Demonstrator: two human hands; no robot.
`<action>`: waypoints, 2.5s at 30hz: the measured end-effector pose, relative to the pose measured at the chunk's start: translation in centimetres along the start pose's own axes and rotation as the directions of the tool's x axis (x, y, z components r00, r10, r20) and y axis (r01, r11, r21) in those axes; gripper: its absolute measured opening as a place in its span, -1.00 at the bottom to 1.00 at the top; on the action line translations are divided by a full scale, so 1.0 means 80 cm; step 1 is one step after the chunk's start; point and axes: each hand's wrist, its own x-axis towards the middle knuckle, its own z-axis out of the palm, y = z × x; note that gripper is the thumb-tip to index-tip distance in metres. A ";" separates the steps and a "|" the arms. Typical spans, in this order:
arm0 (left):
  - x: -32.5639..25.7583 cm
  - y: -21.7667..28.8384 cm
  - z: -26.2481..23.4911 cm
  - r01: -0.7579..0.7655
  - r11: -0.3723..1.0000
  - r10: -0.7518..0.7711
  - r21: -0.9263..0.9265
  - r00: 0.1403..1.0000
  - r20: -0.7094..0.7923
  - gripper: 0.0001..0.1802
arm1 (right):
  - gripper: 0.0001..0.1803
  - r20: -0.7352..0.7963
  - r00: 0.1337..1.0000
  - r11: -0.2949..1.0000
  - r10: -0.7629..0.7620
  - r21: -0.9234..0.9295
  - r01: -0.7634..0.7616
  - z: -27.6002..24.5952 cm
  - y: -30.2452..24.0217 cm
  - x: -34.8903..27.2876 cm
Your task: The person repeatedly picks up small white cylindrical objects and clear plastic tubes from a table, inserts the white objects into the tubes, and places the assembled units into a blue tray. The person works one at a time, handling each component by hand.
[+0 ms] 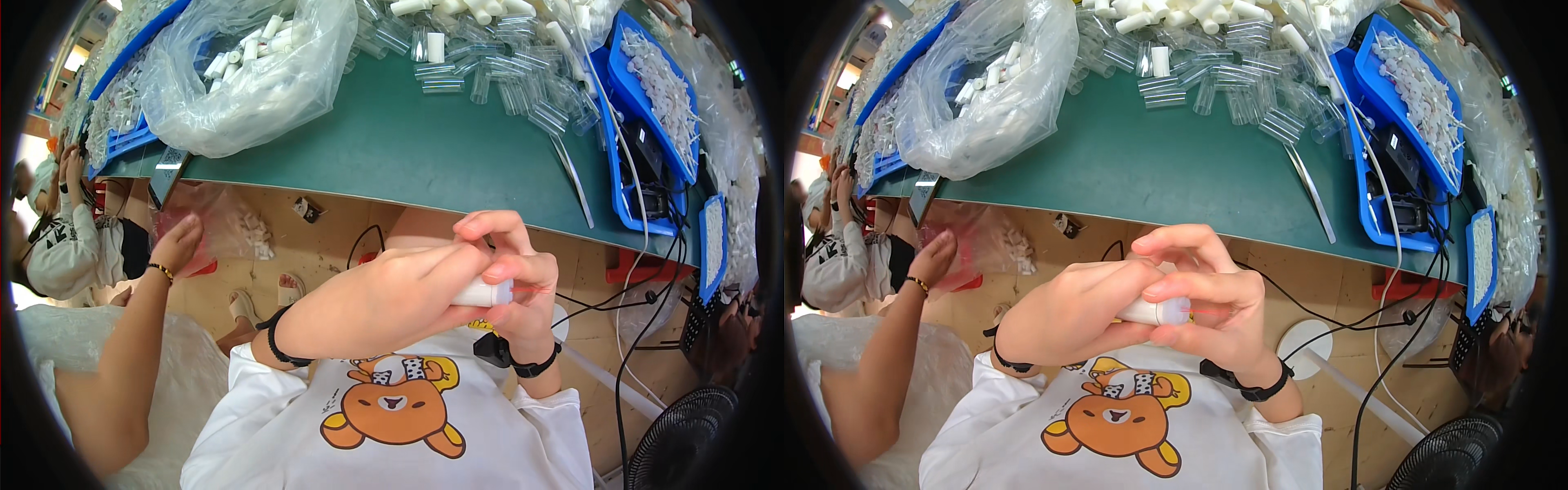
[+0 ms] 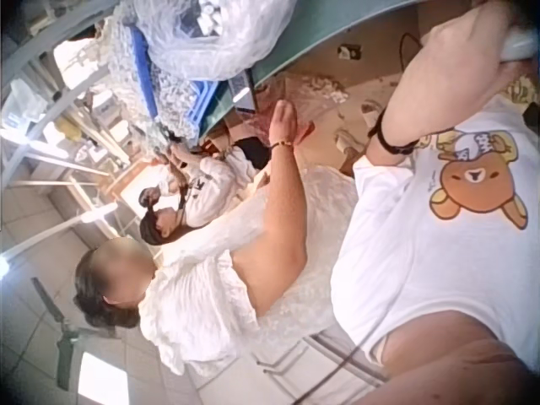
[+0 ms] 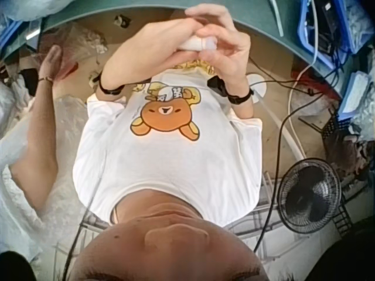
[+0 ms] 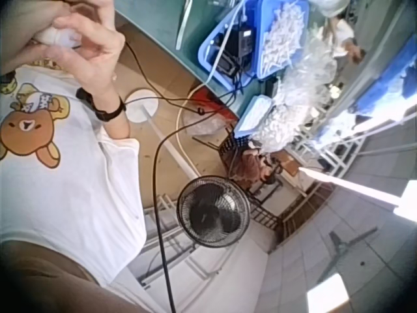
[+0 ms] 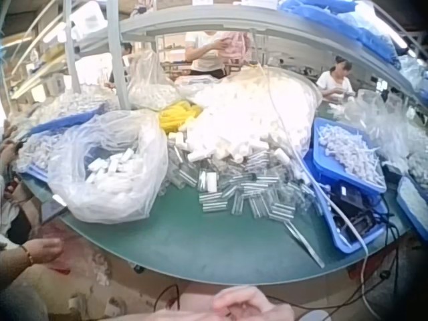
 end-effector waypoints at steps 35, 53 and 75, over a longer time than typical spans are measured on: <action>-0.003 0.008 0.007 -0.095 0.990 0.081 0.102 0.988 0.133 -0.56 | -0.78 0.038 0.993 0.613 0.113 -0.789 -0.040 0.018 -0.102 0.009; -0.009 -0.002 0.020 0.117 0.802 -0.181 -0.585 0.982 -0.052 -0.66 | -0.79 0.214 0.970 0.517 0.120 -0.847 0.123 0.006 -0.114 0.036; -0.018 0.002 0.004 -0.015 0.965 0.015 -0.263 1.000 0.000 -0.64 | -0.72 0.353 0.936 0.453 -0.010 -0.832 0.319 0.014 -0.109 0.015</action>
